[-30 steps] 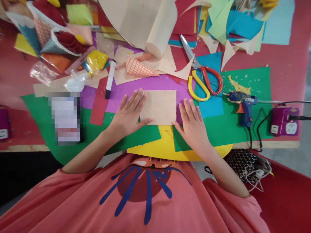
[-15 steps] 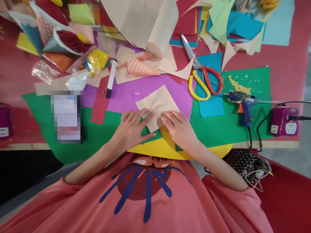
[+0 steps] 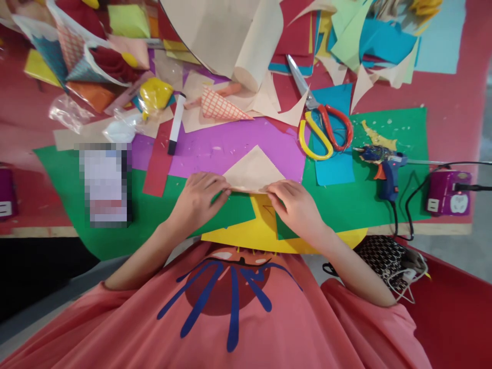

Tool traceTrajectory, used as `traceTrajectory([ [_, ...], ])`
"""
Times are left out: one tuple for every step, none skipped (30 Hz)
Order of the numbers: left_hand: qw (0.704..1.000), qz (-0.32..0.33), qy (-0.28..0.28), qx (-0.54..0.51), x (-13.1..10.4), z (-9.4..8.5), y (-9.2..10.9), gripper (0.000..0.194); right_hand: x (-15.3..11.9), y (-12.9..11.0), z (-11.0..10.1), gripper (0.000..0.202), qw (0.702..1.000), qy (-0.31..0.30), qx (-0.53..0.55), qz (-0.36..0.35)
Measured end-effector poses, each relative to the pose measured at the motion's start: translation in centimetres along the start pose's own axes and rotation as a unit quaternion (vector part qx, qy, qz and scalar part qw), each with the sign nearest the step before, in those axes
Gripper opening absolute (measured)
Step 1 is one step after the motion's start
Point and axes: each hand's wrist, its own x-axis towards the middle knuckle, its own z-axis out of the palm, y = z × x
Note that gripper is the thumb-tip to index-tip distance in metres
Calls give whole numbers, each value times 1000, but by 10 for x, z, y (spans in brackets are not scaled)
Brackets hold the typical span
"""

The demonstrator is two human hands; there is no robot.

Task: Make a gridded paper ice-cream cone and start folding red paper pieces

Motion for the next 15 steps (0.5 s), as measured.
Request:
traceTrajectory([
  [1000,-11,-7,-3,2,0,0,23,0,1,0,12,1000,2,-1,18],
  [1000,-21,-11,-1,3,0,1,23,0,2,0,11,999,5,-6,32],
  [999,-29,-15,7,6,0,1,23,1,3,0,10,999,8,-13,42],
  [999,-38,-19,19,8,0,2,23,1,5,1,10,999,11,-20,48],
  [998,-46,-22,34,10,-1,2,23,2,7,1,10,998,15,-26,52],
  [997,-54,-23,48,12,-1,3,24,2,8,2,11,998,18,-30,55],
  [996,-62,-23,60,15,-1,3,24,3,10,2,11,997,21,-32,60],
  [995,-67,-25,68,17,-1,3,25,3,11,3,11,997,26,-31,66],
  [994,-70,-26,74,19,-1,3,26,4,12,3,12,996,31,-28,73],
  [994,-74,-27,80,21,0,3,27,4,13,4,12,996,39,-24,79],
  [993,-77,-27,87,23,1,3,28,5,13,5,12,995,48,-20,84],
  [992,-80,-26,94,24,2,3,28,6,14,5,13,994,56,-19,86],
  [991,-84,-23,101,26,3,3,29,6,15,6,14,994,63,-19,88],
  [990,-88,-18,107,27,4,3,29,7,15,7,15,993,67,-22,90],
  [990,-90,-13,110,27,6,3,28,8,16,7,16,993,69,-26,93],
])
